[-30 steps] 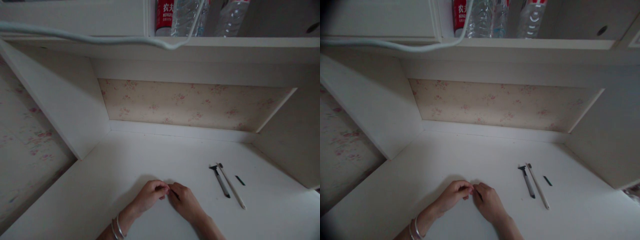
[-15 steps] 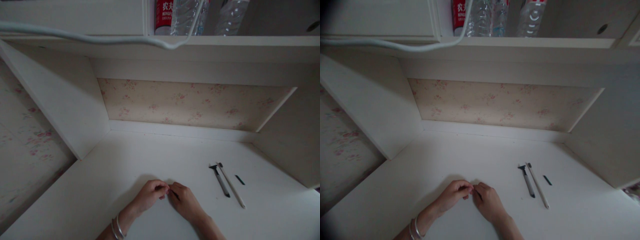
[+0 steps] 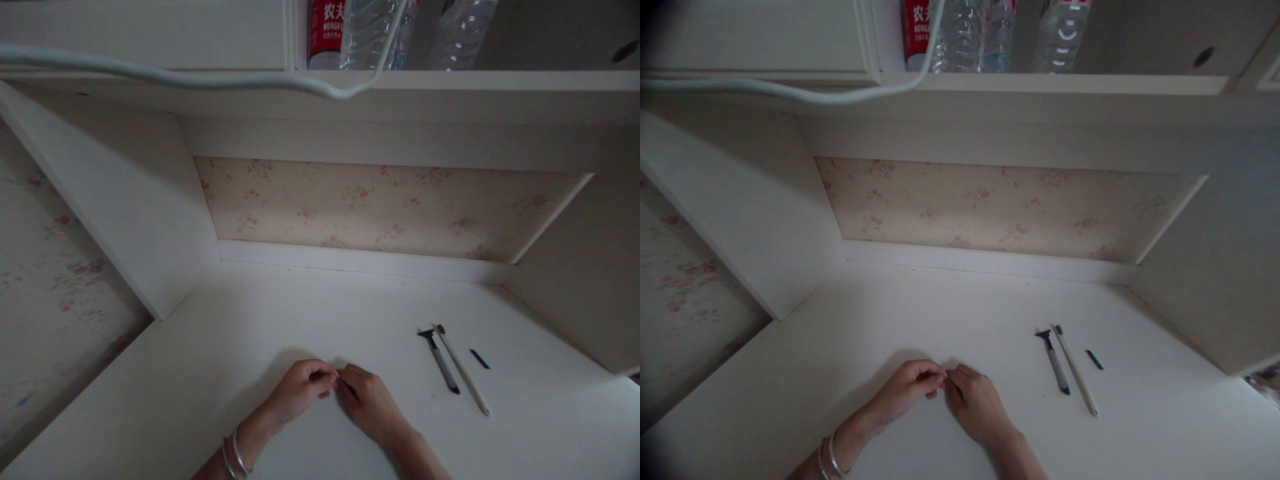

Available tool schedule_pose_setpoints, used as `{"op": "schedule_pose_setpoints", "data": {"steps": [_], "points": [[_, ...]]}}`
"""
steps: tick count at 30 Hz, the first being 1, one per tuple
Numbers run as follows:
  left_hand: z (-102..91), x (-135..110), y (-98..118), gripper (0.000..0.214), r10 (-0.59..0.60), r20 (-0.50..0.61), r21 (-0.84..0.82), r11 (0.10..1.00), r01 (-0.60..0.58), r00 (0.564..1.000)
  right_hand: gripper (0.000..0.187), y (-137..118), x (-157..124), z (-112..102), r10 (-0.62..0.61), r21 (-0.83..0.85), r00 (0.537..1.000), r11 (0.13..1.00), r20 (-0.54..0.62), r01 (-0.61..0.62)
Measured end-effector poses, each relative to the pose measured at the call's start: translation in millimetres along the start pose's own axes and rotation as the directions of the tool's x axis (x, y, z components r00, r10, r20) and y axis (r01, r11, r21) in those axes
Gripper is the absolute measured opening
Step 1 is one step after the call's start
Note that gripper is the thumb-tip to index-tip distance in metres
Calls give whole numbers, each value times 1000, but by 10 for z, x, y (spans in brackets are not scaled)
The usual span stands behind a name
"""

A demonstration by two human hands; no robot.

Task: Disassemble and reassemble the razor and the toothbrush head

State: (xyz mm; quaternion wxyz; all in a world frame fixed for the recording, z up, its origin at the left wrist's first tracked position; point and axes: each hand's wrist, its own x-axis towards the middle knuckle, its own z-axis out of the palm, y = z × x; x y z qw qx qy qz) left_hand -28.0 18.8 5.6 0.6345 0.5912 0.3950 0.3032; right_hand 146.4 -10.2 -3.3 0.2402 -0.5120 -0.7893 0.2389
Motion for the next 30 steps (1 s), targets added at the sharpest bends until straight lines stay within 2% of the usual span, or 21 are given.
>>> {"op": "schedule_pose_setpoints", "data": {"steps": [9, 30], "points": [[4, 0, 46, 28, -38, -11, 4, 999, 38, 999, 29, -17, 6, -11, 1, 8, 1000, 1000, -8, -1], [5, 4, 30, 26, -39, -8, -2, 999, 39, 999, 28, 2, 1, 4, -5, 5, 1000, 1000, -2, 5]]}}
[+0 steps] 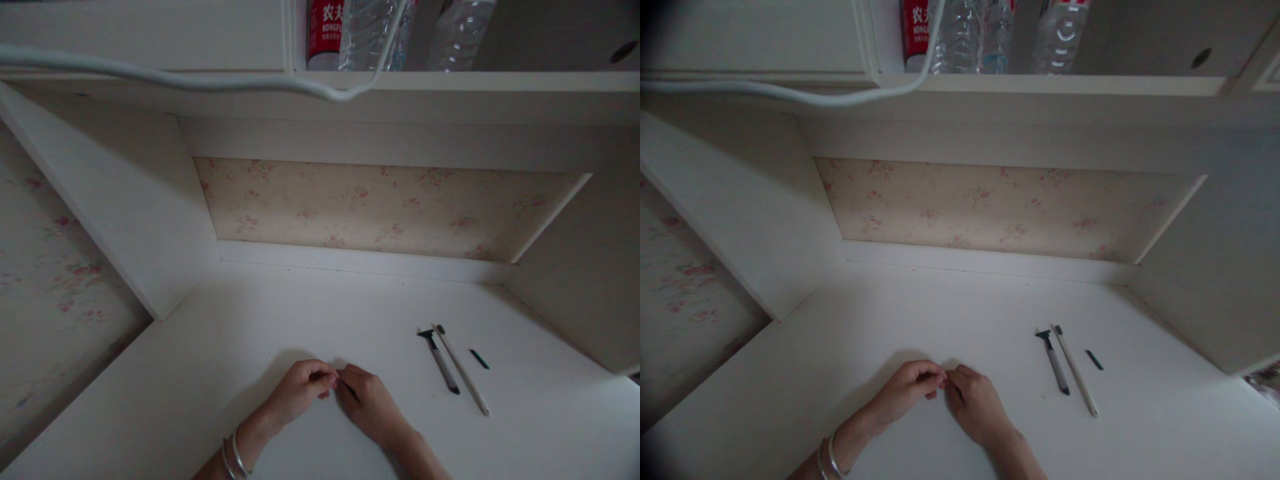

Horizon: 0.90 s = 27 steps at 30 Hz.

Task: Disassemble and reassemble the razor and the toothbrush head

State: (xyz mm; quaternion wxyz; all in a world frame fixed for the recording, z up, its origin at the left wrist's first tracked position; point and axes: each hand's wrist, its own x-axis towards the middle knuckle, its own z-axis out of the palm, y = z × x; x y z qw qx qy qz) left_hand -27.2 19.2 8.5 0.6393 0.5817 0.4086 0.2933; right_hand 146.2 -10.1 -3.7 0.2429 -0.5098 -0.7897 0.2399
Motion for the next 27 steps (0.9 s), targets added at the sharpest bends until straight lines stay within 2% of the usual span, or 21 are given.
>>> {"op": "schedule_pose_setpoints", "data": {"steps": [17, 27], "points": [[12, -25, 57, 27, -13, -9, 22, 1000, 13, 1000, 29, -4, 0, -6, 9, 3, 1000, 1000, -1, -9], [5, -8, 9, 26, 4, -5, 30, 1000, -3, 1000, 29, 6, 2, 1, 27, -6, 1000, 1000, 15, -27]]}}
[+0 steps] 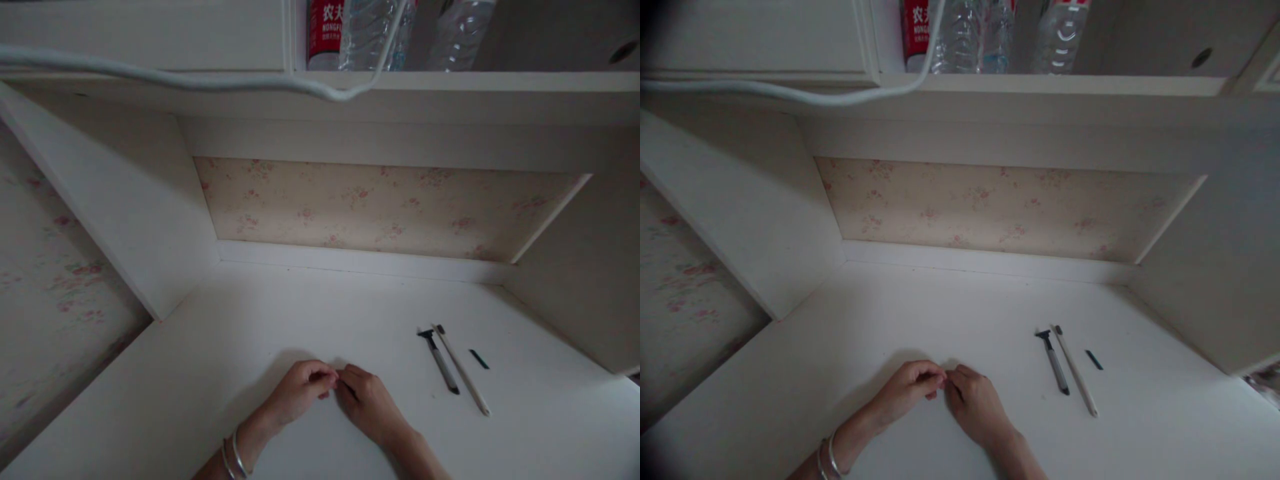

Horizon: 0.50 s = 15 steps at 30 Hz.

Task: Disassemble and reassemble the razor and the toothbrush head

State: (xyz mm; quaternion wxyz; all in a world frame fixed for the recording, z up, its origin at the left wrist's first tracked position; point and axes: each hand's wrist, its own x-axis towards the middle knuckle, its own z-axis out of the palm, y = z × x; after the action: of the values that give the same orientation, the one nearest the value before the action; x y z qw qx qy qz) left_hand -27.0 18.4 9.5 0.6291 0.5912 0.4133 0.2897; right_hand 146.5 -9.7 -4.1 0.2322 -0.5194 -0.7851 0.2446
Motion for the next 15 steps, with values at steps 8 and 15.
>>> {"op": "schedule_pose_setpoints", "data": {"steps": [8, 15], "points": [[4, -7, -24, 24, 12, -10, 6, 1000, -12, 1000, 28, -8, 9, -10, -13, 0, 1000, 1000, -7, 13], [-1, 2, -23, 25, -2, -11, 0, 1000, 2, 1000, 28, 22, 4, 17, -13, -8, 1000, 1000, -14, 13]]}}
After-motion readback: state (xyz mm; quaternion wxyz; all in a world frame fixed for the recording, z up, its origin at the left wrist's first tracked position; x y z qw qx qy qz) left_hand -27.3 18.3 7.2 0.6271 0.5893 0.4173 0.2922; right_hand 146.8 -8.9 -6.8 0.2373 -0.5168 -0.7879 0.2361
